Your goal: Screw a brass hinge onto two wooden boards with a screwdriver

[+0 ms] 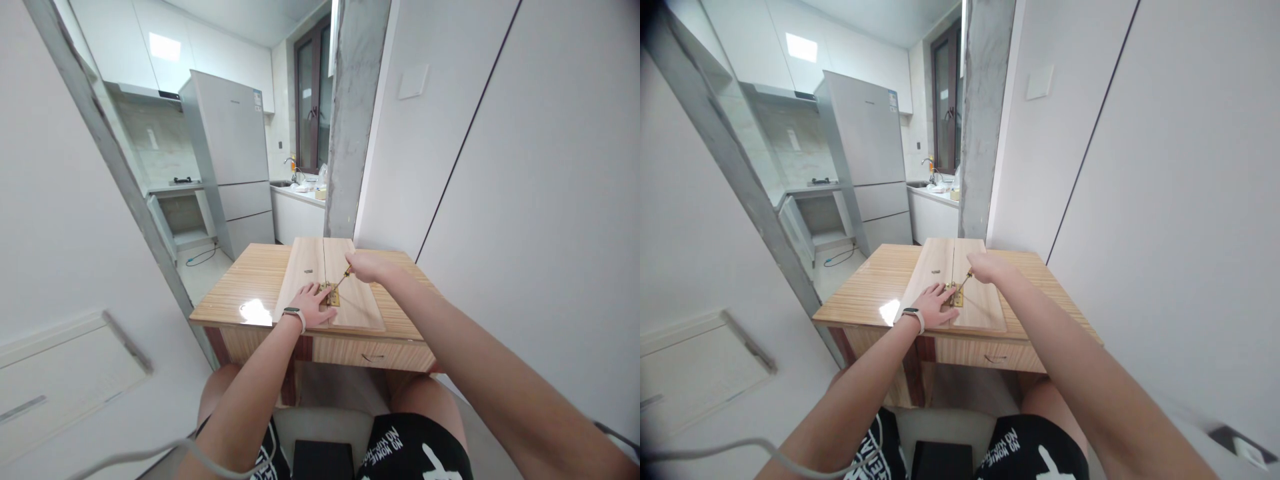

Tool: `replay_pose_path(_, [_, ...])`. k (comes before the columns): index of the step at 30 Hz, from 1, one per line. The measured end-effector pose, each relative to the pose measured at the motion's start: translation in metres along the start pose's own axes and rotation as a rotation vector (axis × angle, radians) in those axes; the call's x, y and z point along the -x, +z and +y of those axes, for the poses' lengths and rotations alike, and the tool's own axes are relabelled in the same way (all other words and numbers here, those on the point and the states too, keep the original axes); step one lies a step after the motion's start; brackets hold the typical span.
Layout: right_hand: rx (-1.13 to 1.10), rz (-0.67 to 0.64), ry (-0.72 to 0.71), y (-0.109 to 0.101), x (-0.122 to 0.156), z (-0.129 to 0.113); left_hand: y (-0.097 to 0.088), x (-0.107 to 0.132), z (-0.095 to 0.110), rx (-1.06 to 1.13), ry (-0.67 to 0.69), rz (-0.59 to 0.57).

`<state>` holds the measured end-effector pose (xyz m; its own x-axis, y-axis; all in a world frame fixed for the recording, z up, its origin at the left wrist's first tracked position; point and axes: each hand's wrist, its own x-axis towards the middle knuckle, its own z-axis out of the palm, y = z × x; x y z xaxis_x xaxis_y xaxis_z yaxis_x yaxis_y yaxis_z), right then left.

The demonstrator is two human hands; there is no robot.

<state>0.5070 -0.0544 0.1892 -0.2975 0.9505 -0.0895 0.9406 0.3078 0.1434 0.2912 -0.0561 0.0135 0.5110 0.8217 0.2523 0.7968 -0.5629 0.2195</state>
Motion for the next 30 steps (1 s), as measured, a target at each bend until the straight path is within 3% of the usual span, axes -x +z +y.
replay_pose_path(4, [0.065, 0.097, -0.069, 0.002, 0.003, 0.002, 0.001, 0.0, -0.001, -0.004, 0.003, 0.0])
replay_pose_path(7, [0.063, 0.097, -0.058, 0.001, 0.002, 0.001, 0.001, -0.001, -0.001, -0.005, 0.002, -0.005])
replay_pose_path(17, [0.006, 0.038, 0.114, 0.001, -0.014, -0.002, -0.004, 0.0, 0.002, 0.016, -0.014, -0.031])
replay_pose_path(22, [-0.035, 0.027, 0.015, 0.003, -0.005, 0.0, -0.002, 0.0, 0.002, 0.007, -0.006, -0.017])
replay_pose_path(30, [0.112, 0.16, -0.108, 0.001, 0.003, -0.003, -0.001, 0.0, 0.0, 0.007, 0.0, -0.015])
